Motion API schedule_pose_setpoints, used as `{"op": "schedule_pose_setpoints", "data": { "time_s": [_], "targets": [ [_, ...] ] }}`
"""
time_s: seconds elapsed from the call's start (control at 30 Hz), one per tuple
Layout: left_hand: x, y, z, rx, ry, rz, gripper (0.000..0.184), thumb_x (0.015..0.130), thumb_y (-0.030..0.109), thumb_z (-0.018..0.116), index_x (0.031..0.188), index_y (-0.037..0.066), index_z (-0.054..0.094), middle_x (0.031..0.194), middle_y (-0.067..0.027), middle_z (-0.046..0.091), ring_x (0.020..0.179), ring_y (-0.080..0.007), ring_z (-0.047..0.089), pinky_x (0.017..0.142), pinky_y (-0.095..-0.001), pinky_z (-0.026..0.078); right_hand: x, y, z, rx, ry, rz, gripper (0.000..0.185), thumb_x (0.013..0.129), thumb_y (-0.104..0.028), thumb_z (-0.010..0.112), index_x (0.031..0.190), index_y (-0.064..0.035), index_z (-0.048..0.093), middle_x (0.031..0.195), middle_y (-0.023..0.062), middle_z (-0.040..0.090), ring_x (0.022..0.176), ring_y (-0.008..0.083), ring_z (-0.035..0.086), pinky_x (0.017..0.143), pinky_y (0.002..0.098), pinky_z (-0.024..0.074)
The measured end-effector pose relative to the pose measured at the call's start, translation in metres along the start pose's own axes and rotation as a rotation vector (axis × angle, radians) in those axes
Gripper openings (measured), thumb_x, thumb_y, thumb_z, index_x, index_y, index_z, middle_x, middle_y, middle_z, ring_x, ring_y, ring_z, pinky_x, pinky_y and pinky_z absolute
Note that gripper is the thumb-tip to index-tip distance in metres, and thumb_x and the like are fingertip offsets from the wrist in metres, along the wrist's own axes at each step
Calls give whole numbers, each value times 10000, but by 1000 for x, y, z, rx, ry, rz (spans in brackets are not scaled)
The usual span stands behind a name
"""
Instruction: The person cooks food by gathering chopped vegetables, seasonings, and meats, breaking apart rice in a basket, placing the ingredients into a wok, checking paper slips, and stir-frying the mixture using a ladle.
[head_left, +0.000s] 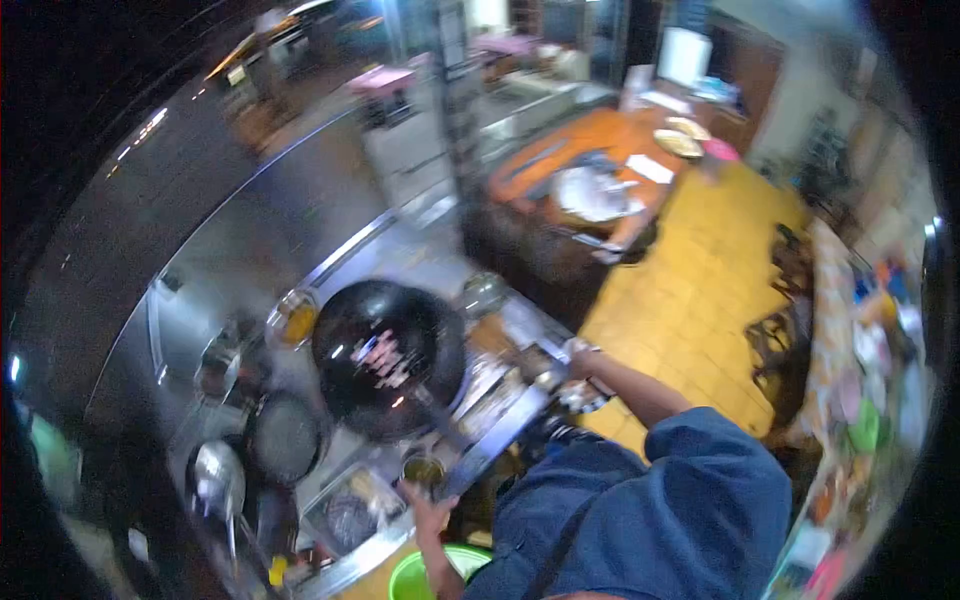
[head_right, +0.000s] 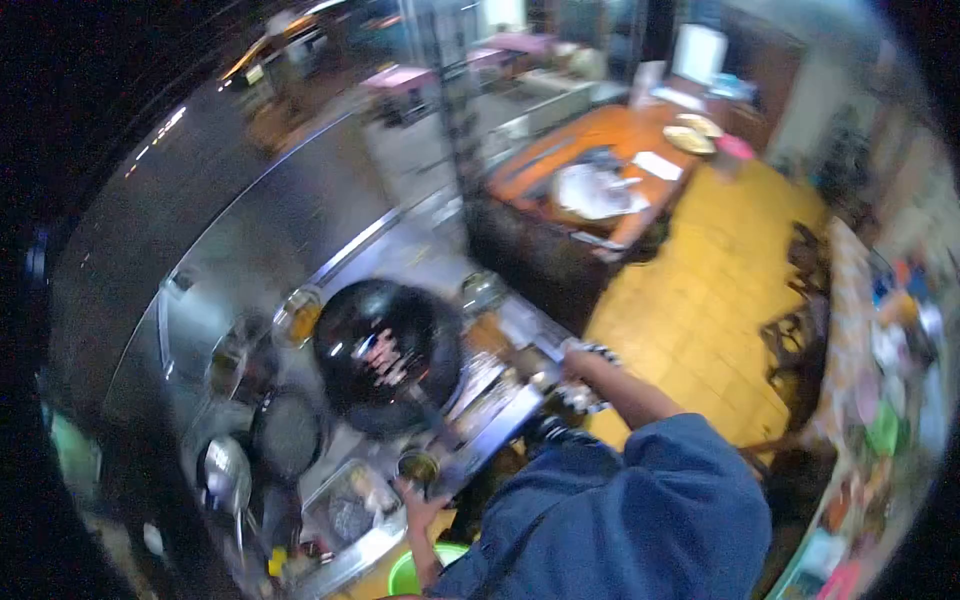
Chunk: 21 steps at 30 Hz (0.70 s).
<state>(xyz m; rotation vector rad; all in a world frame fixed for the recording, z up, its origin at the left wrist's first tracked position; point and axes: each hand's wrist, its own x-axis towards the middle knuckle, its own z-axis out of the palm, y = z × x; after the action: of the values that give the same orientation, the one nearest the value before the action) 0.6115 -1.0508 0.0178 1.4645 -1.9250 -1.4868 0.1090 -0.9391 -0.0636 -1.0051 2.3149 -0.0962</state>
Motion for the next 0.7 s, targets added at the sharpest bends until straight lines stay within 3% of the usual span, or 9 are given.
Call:
{"op": "schedule_pose_setpoints", "data": {
  "time_s": [0.13, 0.23, 0.27, 0.3, 0.33, 0.4, 0.43, 0.63, 0.7],
  "targets": [
    [15, -10, -14, 305, -68, -120, 1227, 555, 151, 815, 1384, -26, -73, 1414, -277, 181, 1281, -361, 291, 1055, -343, 260, -64, 3, -32, -17, -46, 8, 505, 721, -400, 623, 1007, 15, 581, 907, 213, 633, 852, 361, 598, 756, 401, 483],
    [37, -7, -14, 289, -76, -226, 1168, 582, 139, 794, 1396, -7, -31, 1414, -275, 184, 1282, -365, 288, 1060, -348, 250, -69, 9, -52, 473, -171, -75, 352, 793, -349, 538, 950, -51, 641, 857, 126, 644, 727, 231, 615, 663, 333, 506],
    [56, -39, -11, 264, -119, -261, 1129, 601, 122, 778, 1400, 4, -11, 1407, -259, 210, 1249, -365, 333, 1001, -366, 329, -81, -3, -62, 614, -223, 29, 390, 792, -389, 543, 971, -57, 642, 824, 89, 634, 709, 174, 601, 639, 324, 509],
    [51, -37, -14, 130, -127, -284, 1029, 620, 92, 754, 1391, 32, 75, 1349, -223, 300, 1152, -345, 424, 844, -367, 430, -64, 11, -41, 365, -136, -275, 428, 787, -445, 554, 967, -68, 645, 826, 84, 635, 705, 182, 600, 628, 334, 514],
    [45, -31, -17, -4, -133, -310, 936, 640, 62, 731, 1383, 59, 161, 1292, -188, 390, 1054, -325, 515, 687, -368, 531, -68, -10, -52, 145, -214, -66, 476, 752, -497, 599, 927, -57, 645, 827, 94, 639, 690, 177, 600, 603, 338, 506],
    [34, -1, -16, -108, -95, -269, 781, 631, 18, 715, 1286, 93, 297, 1075, -125, 521, 814, -242, 586, 483, -312, 508, -85, -31, -57, 118, -371, -149, 538, 686, -540, 667, 865, -35, 628, 828, 150, 639, 748, 244, 618, 625, 367, 481],
    [30, 0, -18, -112, -67, -270, 781, 631, 18, 715, 1286, 93, 297, 1075, -125, 521, 814, -242, 586, 483, -312, 508, -64, -5, -6, 14, -50, -272, 553, 682, -538, 672, 880, -24, 624, 848, 166, 641, 791, 275, 615, 648, 385, 479],
    [16, 35, -18, -405, 265, -209, 623, 637, -3, 604, 1216, 51, 382, 786, -96, 581, 551, -160, 530, 448, -276, 431, -107, -35, -64, 629, -188, -136, 453, 732, -375, 622, 985, -3, 569, 901, 202, 629, 857, 280, 609, 744, 378, 468],
    [9, 100, -28, -445, 302, -131, 589, 652, 32, 646, 1199, 32, 427, 801, -82, 585, 577, -129, 531, 474, -260, 423, -70, 7, -18, 430, 111, -291, 460, 756, -271, 636, 1114, -12, 508, 806, 182, 629, 736, 324, 615, 665, 401, 486]
  ]
}}
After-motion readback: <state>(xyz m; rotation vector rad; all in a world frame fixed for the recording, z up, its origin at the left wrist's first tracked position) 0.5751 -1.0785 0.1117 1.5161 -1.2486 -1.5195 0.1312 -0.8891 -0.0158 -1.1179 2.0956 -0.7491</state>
